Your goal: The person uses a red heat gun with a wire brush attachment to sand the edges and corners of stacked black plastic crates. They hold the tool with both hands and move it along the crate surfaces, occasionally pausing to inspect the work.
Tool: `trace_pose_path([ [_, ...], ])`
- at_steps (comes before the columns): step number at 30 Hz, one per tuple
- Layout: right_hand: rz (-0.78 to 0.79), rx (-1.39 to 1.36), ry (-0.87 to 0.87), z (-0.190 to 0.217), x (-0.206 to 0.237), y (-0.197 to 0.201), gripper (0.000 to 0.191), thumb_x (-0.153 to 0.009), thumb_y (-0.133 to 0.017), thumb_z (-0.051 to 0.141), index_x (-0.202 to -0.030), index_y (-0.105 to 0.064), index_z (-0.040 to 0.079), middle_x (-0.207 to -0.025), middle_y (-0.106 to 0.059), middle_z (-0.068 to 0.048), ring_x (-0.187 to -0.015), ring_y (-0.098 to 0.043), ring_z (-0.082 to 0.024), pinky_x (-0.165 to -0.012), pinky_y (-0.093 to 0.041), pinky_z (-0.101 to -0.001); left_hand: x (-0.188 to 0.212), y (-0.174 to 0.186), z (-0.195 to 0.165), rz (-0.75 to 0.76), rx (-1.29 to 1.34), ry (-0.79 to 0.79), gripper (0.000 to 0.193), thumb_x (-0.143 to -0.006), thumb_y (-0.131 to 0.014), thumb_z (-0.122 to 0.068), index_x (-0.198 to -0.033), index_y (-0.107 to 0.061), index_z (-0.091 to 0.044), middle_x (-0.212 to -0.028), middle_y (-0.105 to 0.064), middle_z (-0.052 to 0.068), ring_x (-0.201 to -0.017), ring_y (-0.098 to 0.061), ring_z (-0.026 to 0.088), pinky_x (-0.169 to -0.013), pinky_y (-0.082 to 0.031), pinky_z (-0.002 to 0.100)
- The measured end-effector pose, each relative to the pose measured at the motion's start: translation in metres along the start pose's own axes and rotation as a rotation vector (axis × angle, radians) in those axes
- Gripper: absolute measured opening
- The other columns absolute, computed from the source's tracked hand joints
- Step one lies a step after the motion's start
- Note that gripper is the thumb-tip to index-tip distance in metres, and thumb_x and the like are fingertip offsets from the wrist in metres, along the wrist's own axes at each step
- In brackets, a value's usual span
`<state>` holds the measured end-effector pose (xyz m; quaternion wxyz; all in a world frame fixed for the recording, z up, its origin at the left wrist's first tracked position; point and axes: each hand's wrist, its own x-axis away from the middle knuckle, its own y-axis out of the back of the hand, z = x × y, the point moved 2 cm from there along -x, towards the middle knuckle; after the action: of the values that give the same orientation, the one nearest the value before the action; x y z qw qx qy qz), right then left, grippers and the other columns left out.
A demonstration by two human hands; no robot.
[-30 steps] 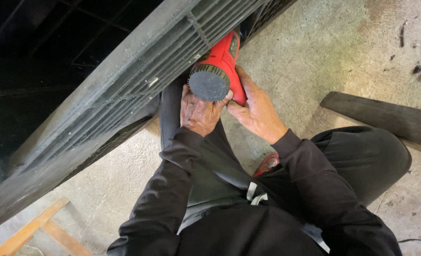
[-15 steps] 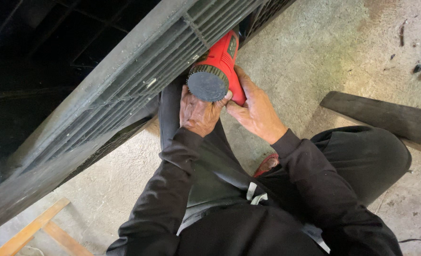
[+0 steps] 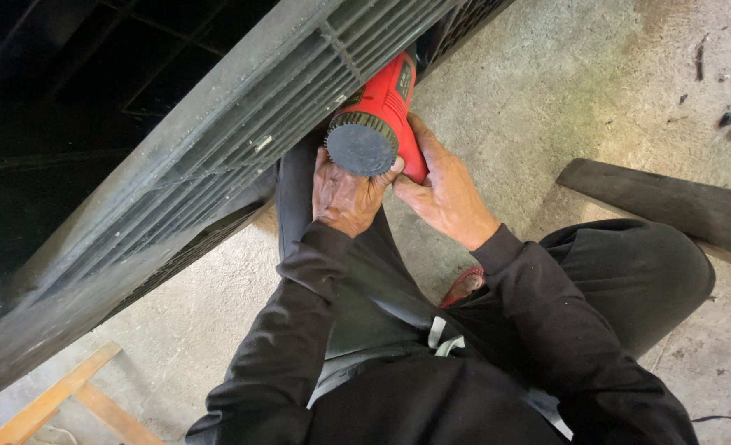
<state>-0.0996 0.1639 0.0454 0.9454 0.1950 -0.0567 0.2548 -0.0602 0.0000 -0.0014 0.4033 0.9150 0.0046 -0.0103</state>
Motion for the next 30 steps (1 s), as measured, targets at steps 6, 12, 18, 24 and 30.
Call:
trace_pose_path([
  [6, -0.012, 0.033, 0.052, 0.001, 0.0, 0.003, 0.076, -0.087, -0.065, 0.01, -0.157, -0.037, 0.001, -0.134, -0.065, -0.027, -0.122, -0.069, -0.035, -0.099, -0.054, -0.0378, 0.0, 0.003, -0.003, -0.036, 0.059, -0.022, 0.052, -0.103, -0.056, -0.056, -0.113, -0.074, -0.009, -0.11, -0.077, 0.01, -0.11, -0.07, 0.035, -0.106, -0.042, 0.054],
  [12, 0.014, 0.019, -0.008, 0.003, 0.004, 0.001, 0.075, -0.085, -0.067, 0.012, -0.154, -0.04, 0.002, -0.125, -0.069, -0.025, -0.111, -0.074, -0.033, -0.091, -0.057, -0.0367, 0.003, 0.015, -0.011, -0.081, 0.076, -0.091, 0.039, -0.1, -0.065, -0.044, -0.106, -0.075, -0.006, -0.108, -0.076, 0.014, -0.104, -0.07, 0.037, -0.103, -0.048, 0.052],
  [18, -0.004, 0.034, 0.064, 0.005, 0.005, -0.002, 0.075, -0.086, -0.07, 0.013, -0.154, -0.041, 0.0, -0.125, -0.068, -0.027, -0.112, -0.074, -0.036, -0.089, -0.058, -0.0374, 0.003, 0.024, -0.017, -0.103, 0.209, -0.078, 0.038, -0.098, -0.069, -0.038, -0.108, -0.073, -0.002, -0.106, -0.074, 0.017, -0.101, -0.069, 0.04, -0.093, -0.052, 0.05],
  [24, 0.019, 0.025, 0.004, 0.003, 0.006, -0.001, 0.078, -0.084, -0.071, 0.015, -0.154, -0.04, 0.001, -0.119, -0.069, -0.027, -0.105, -0.075, -0.035, -0.085, -0.058, -0.037, 0.002, 0.025, -0.019, -0.134, 0.199, -0.105, 0.036, -0.097, -0.07, -0.037, -0.109, -0.073, -0.002, -0.106, -0.074, 0.016, -0.101, -0.069, 0.04, -0.094, -0.052, 0.05],
  [30, 0.008, 0.003, 0.06, 0.002, 0.005, 0.001, 0.077, -0.085, -0.069, 0.013, -0.155, -0.039, 0.001, -0.124, -0.068, -0.027, -0.105, -0.075, -0.034, -0.085, -0.058, -0.0369, 0.003, 0.019, -0.016, -0.123, 0.188, -0.1, 0.036, -0.098, -0.069, -0.037, -0.109, -0.074, -0.003, -0.108, -0.075, 0.016, -0.102, -0.068, 0.04, -0.097, -0.05, 0.051],
])
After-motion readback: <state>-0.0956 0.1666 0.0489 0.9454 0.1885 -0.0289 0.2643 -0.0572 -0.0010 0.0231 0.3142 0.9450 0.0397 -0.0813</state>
